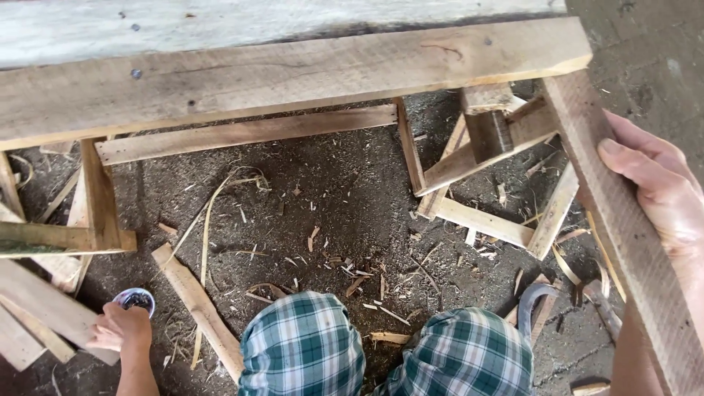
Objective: Hammering nails into wooden planks to assemble a frame
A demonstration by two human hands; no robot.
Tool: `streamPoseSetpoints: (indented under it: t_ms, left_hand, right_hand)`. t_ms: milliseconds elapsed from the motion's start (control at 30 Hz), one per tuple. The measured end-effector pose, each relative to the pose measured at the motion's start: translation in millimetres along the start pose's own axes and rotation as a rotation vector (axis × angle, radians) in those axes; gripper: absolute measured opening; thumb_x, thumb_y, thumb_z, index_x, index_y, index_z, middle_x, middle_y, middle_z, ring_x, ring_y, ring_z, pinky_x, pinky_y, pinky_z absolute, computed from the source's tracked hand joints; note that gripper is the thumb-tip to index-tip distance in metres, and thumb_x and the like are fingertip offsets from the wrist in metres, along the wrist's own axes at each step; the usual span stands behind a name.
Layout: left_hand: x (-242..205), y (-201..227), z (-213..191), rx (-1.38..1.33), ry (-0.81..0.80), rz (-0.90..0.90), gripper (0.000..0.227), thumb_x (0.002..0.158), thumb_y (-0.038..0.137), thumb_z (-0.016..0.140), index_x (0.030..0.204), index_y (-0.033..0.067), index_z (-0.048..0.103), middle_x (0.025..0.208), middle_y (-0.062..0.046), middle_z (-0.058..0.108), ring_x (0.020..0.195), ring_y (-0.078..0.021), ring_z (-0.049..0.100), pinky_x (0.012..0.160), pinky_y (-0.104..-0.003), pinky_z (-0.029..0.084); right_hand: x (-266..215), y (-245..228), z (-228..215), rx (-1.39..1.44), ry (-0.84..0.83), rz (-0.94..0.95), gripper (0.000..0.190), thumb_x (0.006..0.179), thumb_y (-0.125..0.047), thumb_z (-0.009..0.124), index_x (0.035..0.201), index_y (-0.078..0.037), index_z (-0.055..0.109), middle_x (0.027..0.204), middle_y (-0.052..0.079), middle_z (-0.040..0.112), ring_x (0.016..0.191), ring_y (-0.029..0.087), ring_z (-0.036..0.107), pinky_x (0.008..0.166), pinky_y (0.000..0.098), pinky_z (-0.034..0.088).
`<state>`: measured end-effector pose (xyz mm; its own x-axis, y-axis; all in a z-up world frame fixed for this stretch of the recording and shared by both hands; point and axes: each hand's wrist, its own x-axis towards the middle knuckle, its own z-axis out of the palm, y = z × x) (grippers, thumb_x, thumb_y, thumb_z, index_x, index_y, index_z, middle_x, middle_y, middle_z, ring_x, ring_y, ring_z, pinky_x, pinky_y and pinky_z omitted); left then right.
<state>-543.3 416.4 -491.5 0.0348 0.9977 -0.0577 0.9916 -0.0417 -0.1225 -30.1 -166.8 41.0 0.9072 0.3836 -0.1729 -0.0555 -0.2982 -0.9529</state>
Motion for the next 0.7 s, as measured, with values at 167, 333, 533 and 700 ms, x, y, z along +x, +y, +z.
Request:
streamPoseSetpoints:
  t_ms: [167,333,533,700]
  left_hand:
    - [4.4,-8.1,-21.1,-0.222,0.039,-0.097,0.032,0.087,-0.004,0.069,0.117,-0.0072,0.059,0.098,-0.031,0.067,0.089,-0.0424,0.064,0.073,-0.053,0.056]
    - [9.3,-25.4,-20.5,-0.476,0.100,-0.131,0.041,0.078,-0.020,0.063,0.111,0.0008,0.076,0.106,-0.026,0.072,0.095,-0.0355,0.051,0.072,-0.048,0.049]
    - [-63.1,65.1,-160.3,-0.773,-0.079,0.073,0.022,0.095,-0.005,0.071,0.115,0.0030,0.072,0.105,-0.014,0.073,0.091,-0.0226,0.067,0.078,-0.029,0.060]
    - [-156.7,202.9,-317.0,-1.284,-0.530,0.284,0.020,0.088,-0.005,0.066,0.106,0.0030,0.069,0.092,-0.006,0.066,0.082,-0.0152,0.057,0.071,-0.023,0.048]
  right_hand:
    - [3.0,7.2,-3.3,-0.029,0.004,-0.037,0.062,0.099,-0.035,0.057,0.157,-0.011,0.056,0.082,0.000,0.067,0.052,0.006,0.061,0.040,0.0169,0.049]
    - [5.0,10.0,-9.5,-0.032,-0.014,-0.022,0.064,0.099,-0.035,0.058,0.159,-0.013,0.054,0.082,-0.001,0.068,0.051,0.006,0.063,0.038,0.0161,0.052]
    - [5.6,10.3,-14.0,0.075,-0.062,-0.021,0.068,0.095,-0.034,0.069,0.156,-0.010,0.053,0.077,-0.006,0.069,0.050,-0.003,0.064,0.042,0.0067,0.055]
    - [13.8,16.6,-19.6,0.164,-0.149,-0.032,0.065,0.092,-0.032,0.070,0.151,-0.008,0.055,0.087,-0.005,0.067,0.052,-0.001,0.062,0.044,0.0093,0.054]
